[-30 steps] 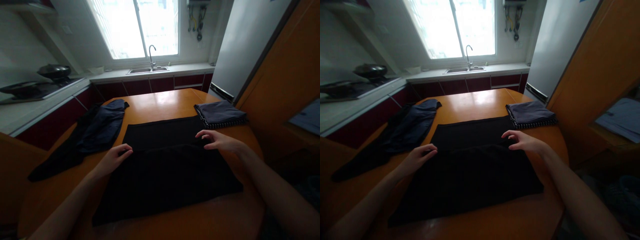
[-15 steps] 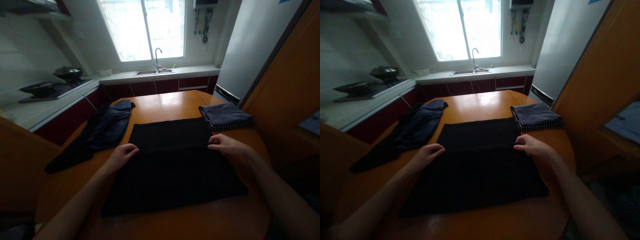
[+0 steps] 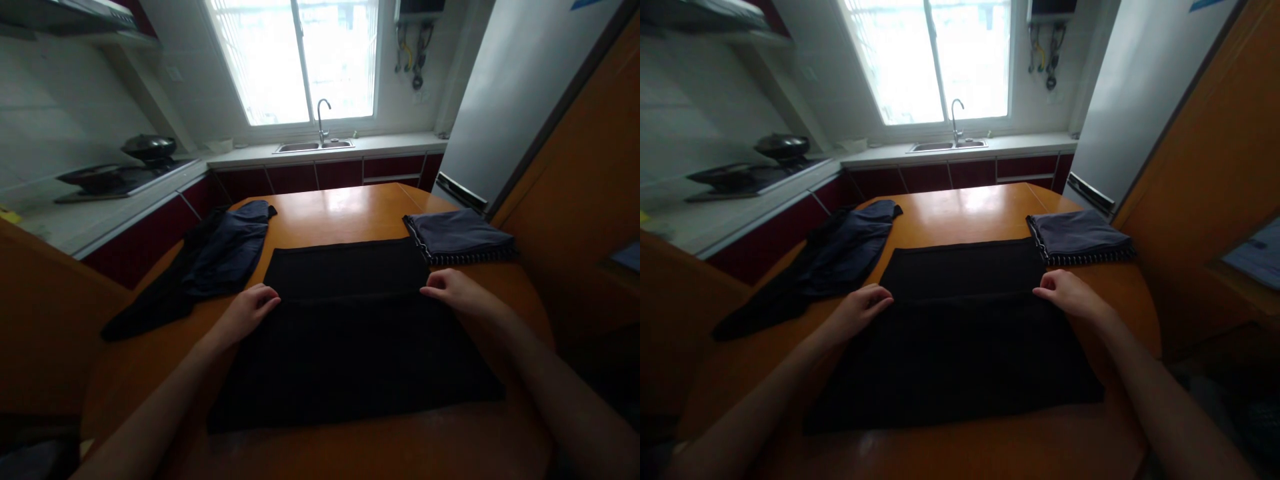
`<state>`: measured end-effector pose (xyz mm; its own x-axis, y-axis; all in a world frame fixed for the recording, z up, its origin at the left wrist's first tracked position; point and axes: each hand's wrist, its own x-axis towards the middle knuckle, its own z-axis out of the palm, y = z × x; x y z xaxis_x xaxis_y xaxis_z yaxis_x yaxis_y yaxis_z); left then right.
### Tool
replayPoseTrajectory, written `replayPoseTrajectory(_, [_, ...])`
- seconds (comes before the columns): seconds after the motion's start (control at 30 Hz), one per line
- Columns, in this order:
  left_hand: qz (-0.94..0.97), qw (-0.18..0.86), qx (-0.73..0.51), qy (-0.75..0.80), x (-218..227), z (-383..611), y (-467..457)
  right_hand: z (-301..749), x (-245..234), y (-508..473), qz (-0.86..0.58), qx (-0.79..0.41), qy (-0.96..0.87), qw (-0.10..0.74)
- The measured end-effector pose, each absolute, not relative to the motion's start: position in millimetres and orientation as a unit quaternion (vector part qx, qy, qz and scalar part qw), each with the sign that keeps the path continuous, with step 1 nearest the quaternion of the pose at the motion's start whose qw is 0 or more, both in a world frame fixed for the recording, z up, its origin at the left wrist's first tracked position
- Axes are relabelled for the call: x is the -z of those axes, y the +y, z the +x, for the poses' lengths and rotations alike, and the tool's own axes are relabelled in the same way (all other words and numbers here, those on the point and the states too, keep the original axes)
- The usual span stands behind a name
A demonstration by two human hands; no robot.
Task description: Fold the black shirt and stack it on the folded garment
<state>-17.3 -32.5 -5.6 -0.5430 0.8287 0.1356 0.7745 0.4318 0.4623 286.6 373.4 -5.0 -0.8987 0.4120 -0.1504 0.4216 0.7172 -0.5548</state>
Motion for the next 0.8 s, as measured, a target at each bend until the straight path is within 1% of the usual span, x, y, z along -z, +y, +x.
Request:
replayPoseTrajectory(0.07, [0.484,-0.01,-0.226,0.846,1,-4,-29,284,1,366,0.259,0.228,0.937,-0.055])
replayPoseTrajectory(0.13, [0.518,-0.04,-0.204,0.83,-5,18,-21,281,-5,350,0.264,0.177,0.939,-0.132])
replayPoseTrajectory(0.2, [0.582,-0.012,-0.172,0.795,-9,44,-13,277,-9,325,0.206,0.175,0.945,-0.186])
replayPoseTrajectory(0.23, [0.614,0.013,-0.153,0.774,-9,56,-8,276,-9,311,0.157,0.186,0.951,-0.193])
replayPoseTrajectory(0.27, [0.64,0.034,-0.134,0.756,-8,66,-5,274,-7,296,0.101,0.197,0.958,-0.184])
replayPoseTrajectory(0.33, [0.668,0.061,-0.106,0.734,-4,79,0,271,2,269,0.004,0.202,0.97,-0.136])
replayPoseTrajectory(0.4, [0.674,0.066,-0.094,0.73,2,82,1,268,15,252,-0.036,0.191,0.977,-0.09])
replayPoseTrajectory(0.47, [0.671,0.06,-0.093,0.733,6,79,0,268,27,249,-0.02,0.175,0.982,-0.073])
replayPoseTrajectory(0.57, [0.66,0.052,-0.096,0.743,8,76,-2,271,39,265,0.034,0.153,0.985,-0.078])
replayPoseTrajectory(0.8, [0.612,0.045,-0.09,0.785,19,64,-4,289,48,303,0.137,0.102,0.982,-0.082])
